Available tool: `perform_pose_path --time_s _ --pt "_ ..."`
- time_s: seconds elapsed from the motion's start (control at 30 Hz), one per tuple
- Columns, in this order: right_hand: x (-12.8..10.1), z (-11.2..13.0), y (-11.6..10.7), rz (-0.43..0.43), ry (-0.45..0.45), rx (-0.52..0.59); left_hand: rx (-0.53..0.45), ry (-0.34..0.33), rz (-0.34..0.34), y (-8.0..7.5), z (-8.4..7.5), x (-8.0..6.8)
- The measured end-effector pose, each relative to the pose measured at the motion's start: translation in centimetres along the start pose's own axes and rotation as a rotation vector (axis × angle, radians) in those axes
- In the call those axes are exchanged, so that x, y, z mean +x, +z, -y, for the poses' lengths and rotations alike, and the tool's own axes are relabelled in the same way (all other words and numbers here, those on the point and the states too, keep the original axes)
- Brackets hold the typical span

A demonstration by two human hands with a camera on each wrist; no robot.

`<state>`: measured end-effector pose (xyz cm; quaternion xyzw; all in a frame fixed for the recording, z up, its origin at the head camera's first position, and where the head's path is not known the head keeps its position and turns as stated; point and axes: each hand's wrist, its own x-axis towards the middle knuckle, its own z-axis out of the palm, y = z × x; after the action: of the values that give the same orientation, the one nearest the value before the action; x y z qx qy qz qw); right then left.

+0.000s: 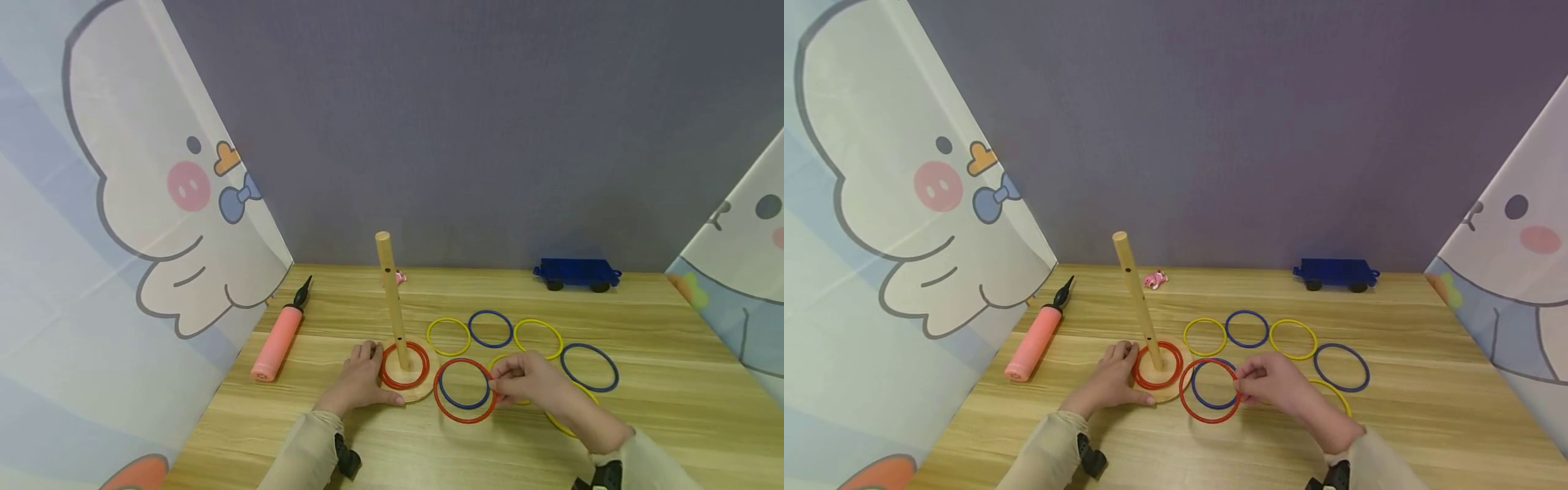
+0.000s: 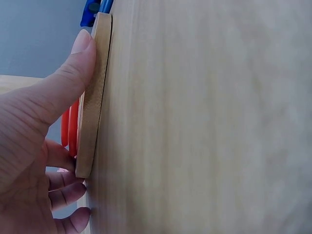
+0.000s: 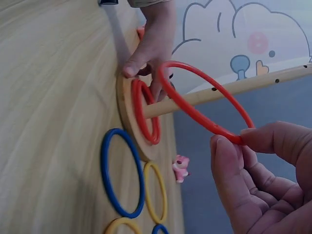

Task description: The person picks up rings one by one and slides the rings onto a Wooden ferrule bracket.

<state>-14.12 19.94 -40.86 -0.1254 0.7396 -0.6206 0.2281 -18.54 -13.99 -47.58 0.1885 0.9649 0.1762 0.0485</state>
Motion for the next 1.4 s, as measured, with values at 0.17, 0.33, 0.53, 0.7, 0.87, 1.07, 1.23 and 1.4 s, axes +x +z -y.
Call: perform_pose_path --time_s 0.17,0.33,0.53,0.7,0.87,1.07,1.23,1.4 --pt "0.3 1.2 0.2 -0.048 -0.009 0.012 -0.004 -0.003 0.004 0.0 0.0 0.0" --pt "0.6 2.4 0.4 -0.085 -0.019 0.018 -0.001 -0.002 0.0 0.2 0.1 0.0" --pt "1.1 3.8 0.6 -0.111 -0.062 0.062 0.006 -0.004 -0.004 0.4 0.3 0.2" --pt "1.4 5.2 1.0 -0.133 -0.107 0.112 0.01 -0.004 0.004 0.4 0.3 0.2" --pt "1.7 6.8 1.3 -0.143 -0.132 0.15 0.002 -0.009 0.009 0.2 0.2 0.1" --pt "2.1 8.6 1.9 -0.174 -0.165 0.166 -0.003 -0.006 0.009 0.1 0.0 0.0" --pt "2.1 10.2 2.1 -0.177 -0.213 0.2 0.009 0.001 0.007 0.1 0.0 0.0" --pt "2.1 11.7 2.5 -0.195 -0.23 0.235 0.004 -0.001 0.005 0.2 0.1 0.0"
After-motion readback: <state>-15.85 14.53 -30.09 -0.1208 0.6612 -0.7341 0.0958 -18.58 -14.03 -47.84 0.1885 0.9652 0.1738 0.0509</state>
